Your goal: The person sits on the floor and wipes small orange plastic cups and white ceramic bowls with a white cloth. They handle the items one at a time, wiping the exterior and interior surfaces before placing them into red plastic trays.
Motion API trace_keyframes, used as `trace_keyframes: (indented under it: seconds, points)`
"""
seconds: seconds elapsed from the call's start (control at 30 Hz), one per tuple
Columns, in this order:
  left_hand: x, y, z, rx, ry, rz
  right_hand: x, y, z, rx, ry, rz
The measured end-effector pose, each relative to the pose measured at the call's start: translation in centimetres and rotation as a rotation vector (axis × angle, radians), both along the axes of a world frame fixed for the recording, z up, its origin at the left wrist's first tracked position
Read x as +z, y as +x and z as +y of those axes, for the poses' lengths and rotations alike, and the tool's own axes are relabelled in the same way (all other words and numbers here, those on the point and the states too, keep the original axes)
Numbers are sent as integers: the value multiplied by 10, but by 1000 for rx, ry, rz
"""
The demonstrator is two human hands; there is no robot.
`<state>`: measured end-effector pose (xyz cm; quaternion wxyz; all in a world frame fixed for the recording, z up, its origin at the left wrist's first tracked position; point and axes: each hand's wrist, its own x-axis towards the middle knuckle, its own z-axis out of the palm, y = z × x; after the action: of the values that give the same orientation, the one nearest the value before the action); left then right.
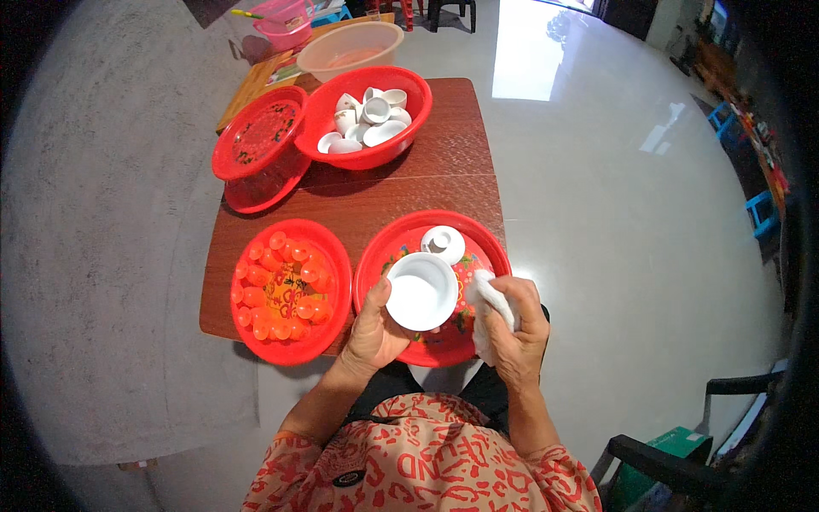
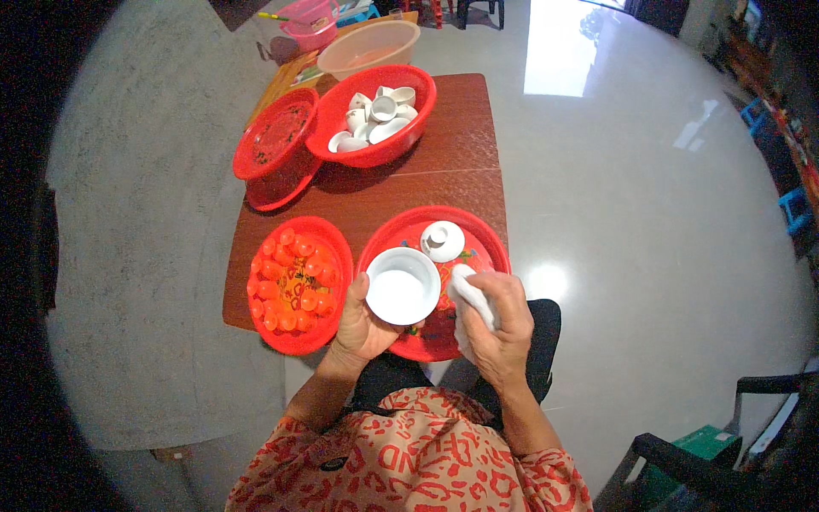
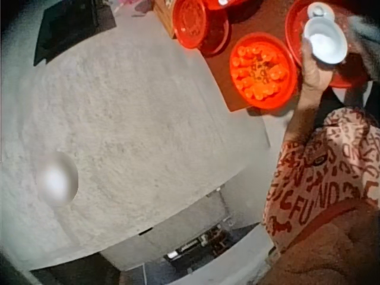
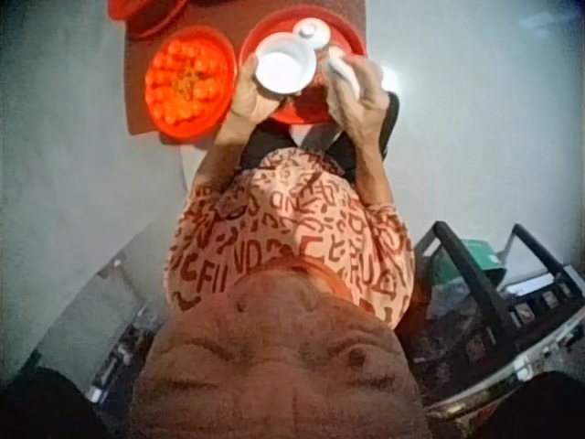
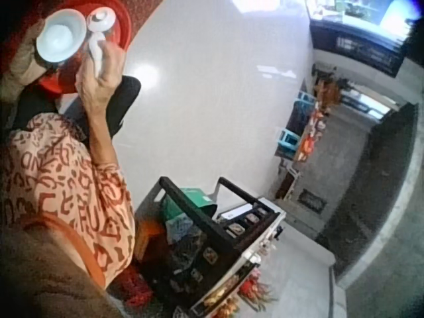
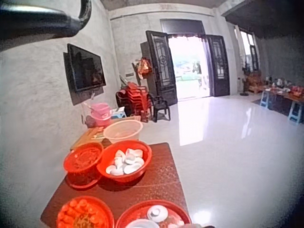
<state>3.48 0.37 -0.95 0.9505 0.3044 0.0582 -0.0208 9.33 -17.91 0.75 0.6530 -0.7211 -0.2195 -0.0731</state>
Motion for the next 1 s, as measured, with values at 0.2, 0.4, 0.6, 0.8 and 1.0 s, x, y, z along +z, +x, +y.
trace_keyframes:
  seconds: [0.2, 0.4, 0.6, 0.8, 1.0]
  points:
    - [3, -3, -16, 142, 104, 12, 3, -4, 14, 99, -221, -151]
    - [-3, -9, -13, 162, 254, -10, 4, -16, 8, 380, -283, -160]
    - [-2, -12, -17, 148, 249, 16, 6, 9, 21, 180, -299, -531]
    - [-5, -11, -17, 160, 346, 51, -8, 3, 26, 147, -467, -636]
    - [-11, -15, -19, 108, 433, 34, -4, -9, 16, 357, -619, -425]
